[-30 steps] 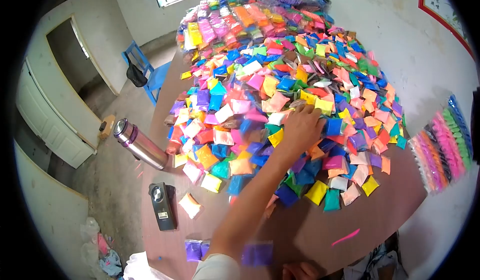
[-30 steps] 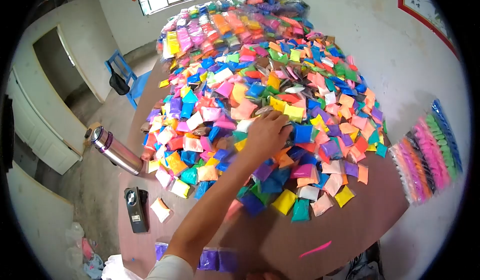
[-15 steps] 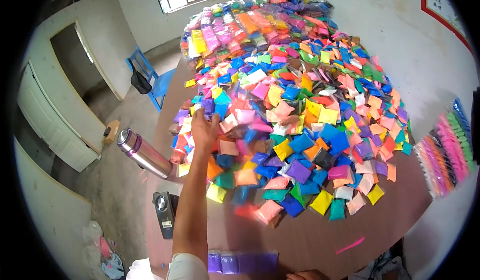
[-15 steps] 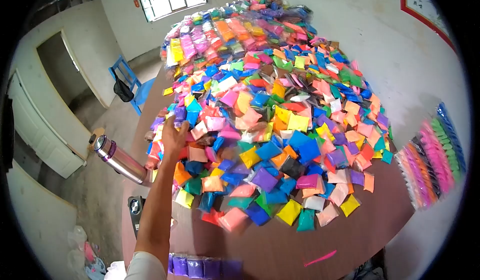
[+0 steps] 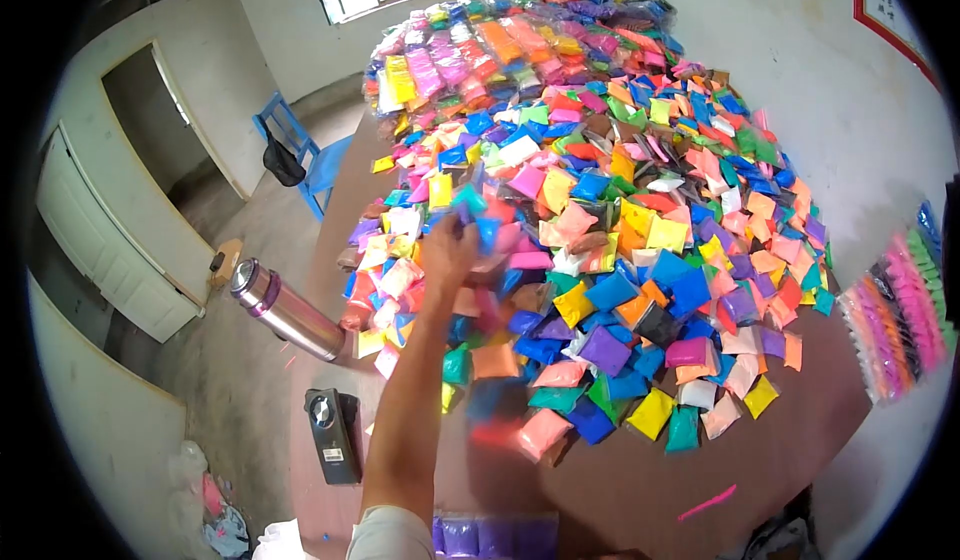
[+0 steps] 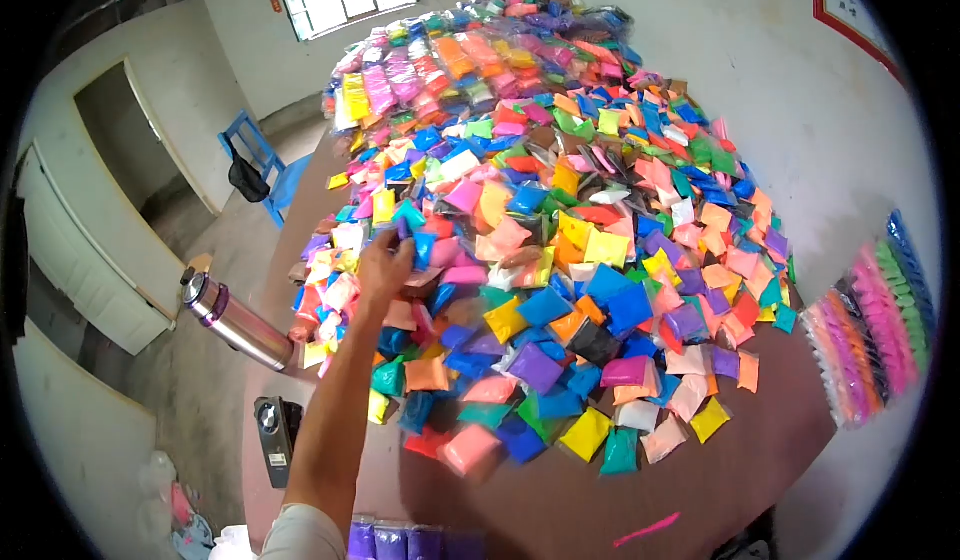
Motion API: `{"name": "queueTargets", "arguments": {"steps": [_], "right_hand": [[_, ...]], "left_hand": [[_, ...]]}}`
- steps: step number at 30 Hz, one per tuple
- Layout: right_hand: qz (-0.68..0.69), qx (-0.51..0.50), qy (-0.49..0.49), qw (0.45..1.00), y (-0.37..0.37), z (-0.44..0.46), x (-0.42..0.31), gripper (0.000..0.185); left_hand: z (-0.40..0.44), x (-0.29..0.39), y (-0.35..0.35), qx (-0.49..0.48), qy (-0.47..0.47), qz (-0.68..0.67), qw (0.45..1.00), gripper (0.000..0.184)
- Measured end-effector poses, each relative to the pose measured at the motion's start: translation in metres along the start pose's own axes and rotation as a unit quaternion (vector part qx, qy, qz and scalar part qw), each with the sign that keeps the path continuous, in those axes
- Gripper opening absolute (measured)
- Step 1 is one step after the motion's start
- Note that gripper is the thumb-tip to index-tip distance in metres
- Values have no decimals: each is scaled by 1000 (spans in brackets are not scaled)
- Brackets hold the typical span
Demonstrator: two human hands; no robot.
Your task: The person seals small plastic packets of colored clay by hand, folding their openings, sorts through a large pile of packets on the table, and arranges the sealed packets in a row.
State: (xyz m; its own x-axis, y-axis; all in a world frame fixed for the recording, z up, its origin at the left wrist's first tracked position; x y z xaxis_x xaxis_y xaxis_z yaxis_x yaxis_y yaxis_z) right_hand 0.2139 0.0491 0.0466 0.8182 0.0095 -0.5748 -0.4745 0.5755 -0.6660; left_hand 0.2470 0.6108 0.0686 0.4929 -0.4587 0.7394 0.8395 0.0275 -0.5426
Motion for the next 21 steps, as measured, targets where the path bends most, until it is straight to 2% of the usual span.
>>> {"name": "queueTargets", "arguments": {"steps": [2,3,5,6,7,8,10,11,13,14,16,17,19,20,21], "right_hand": [[-8,-6,-7,1000,-6,9,-5,23],[-14,-7,-10,1000,-11,13,-7,22],[-23,-29,-4,999,-17,19,-14,21],[-32,-62,7,998,-18,24,-16,20],[-63,-171,49,982,-12,19,-13,18],[-62,-171,48,982,-9,12,-14,18],[-70,-21,2,997,-11,3,-11,15],[-72,-19,3,997,-8,3,-10,15],[-64,71,-24,995,-17,2,-15,11],[-66,72,-21,995,-15,-6,-11,11],[-99,-43,29,994,2,-23,1,22],[-101,-42,32,993,6,-23,7,22],[36,74,-8,997,-5,-8,4,5],[33,75,-1,997,-4,-14,8,5],[93,66,57,992,0,-20,20,8]], "left_hand": [[-31,41,-4,31,87,16,996,27],[-49,65,-7,35,145,-38,988,23],[-79,94,0,-7,217,66,974,26],[-96,101,11,-45,243,64,967,29],[-113,111,17,-82,268,62,958,34],[-130,117,16,-81,268,63,958,34],[-168,151,5,-120,289,88,946,44],[-182,162,-6,-120,291,86,945,44],[-215,178,-22,-181,284,48,940,48],[-230,184,-33,-184,286,46,939,48],[-263,186,-51,-240,268,59,931,52],[-278,187,-63,-243,269,57,930,52],[-318,188,-83,-271,293,75,914,55],[-339,189,-94,-277,294,71,912,55],[-358,191,-105,-281,293,50,913,55]]}}
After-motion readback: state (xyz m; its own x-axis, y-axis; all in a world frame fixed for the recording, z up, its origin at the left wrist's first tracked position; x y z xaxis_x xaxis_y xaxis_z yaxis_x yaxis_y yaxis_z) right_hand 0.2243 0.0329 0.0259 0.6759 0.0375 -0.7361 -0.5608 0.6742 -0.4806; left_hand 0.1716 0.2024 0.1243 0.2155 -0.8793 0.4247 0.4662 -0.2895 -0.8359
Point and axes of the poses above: each hand's wrist, its own z-axis towards the middle knuckle, its own y-axis out of the palm, x = y × z, the point moved 7 cm from there along z, towards the middle knuckle, and after that the axes turned 8 degrees about -y, right-handed, at the moved point
